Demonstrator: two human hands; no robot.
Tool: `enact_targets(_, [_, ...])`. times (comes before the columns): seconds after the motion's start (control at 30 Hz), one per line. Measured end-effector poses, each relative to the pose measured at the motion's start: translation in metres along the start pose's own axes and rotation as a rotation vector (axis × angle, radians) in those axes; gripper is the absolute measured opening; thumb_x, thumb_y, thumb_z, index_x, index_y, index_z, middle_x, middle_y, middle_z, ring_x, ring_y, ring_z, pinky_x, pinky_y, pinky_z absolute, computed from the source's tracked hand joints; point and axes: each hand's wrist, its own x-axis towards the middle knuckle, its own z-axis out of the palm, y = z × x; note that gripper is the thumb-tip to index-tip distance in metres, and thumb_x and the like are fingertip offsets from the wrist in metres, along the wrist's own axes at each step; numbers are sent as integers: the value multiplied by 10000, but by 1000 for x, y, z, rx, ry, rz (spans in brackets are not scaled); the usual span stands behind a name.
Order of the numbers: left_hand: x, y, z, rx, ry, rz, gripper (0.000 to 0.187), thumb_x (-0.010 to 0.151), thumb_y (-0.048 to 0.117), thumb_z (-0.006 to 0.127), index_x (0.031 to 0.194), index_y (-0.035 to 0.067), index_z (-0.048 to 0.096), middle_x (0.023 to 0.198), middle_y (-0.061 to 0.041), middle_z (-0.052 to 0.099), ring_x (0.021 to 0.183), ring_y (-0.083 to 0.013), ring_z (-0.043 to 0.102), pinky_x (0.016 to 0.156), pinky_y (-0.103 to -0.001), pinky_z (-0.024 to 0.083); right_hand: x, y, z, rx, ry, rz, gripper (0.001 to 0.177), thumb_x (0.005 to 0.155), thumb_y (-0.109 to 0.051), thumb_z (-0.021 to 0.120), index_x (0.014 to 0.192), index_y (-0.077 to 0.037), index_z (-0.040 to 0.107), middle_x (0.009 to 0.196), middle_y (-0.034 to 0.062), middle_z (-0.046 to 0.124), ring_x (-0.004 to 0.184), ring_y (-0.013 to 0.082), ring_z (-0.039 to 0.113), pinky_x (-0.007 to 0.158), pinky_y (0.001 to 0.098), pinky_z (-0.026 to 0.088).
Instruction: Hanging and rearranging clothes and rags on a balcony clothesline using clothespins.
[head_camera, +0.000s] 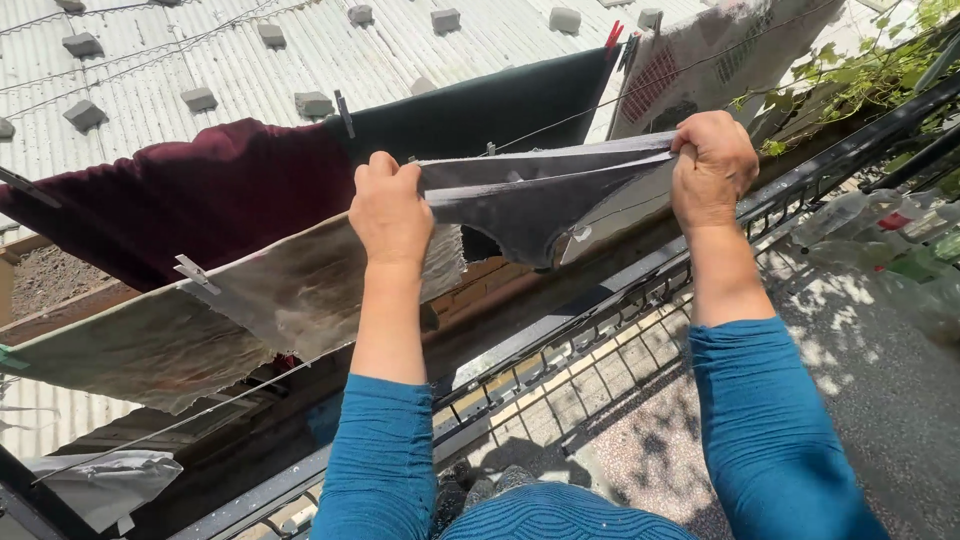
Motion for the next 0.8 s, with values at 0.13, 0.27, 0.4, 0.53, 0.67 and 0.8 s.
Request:
enact_targets(0.13, [-12,-1,15,16,-60,-97,66,785,146,774,846,130,757,920,-56,617,858,-263,647,663,-419,540,-8,19,24,145,-57,86,143,919,87,618,930,-41,682,979,129,672,908,304,685,811,376,546])
enact_targets(0.27, [-5,-2,6,-58,-124,-153,211,770,284,857,842,112,758,859,-65,625,827,-274,654,663,-433,528,0,29,48,210,-45,84,248,930,96,628,1137,0,725,1045,156,680,899,295,688,810,379,550])
enact_targets(0.4, [4,-15,13,-438,-118,-163,142,817,136,824,908,77,733,910,-31,660,784,-199,692,695,-342,546,30,3,46,318,-19,-28,405,803,122,582,1198,72,656,1084,204,635,902,312,664,798,372,554])
enact_targets(0.53, [11,-16,11,-605,-77,-185,125,785,66,810,847,54,702,891,-28,665,783,-163,711,673,-295,541,15,30,87,267,-123,105,217,922,78,640,1100,-3,733,1074,129,685,903,257,699,839,351,561])
enact_targets(0.67, [3,-40,32,-817,-156,-249,70,747,5,709,794,15,659,803,-33,646,716,-122,602,639,-265,480,-12,28,119,312,-278,345,98,893,-23,705,989,-16,725,941,119,700,797,228,681,765,333,531])
enact_targets(0.8, [-20,-52,75,-1143,-182,-378,26,817,-8,592,829,15,589,821,-1,628,807,-68,576,733,-229,472,-42,27,147,585,-534,597,151,850,-10,630,990,-28,684,880,59,680,806,133,627,773,307,504])
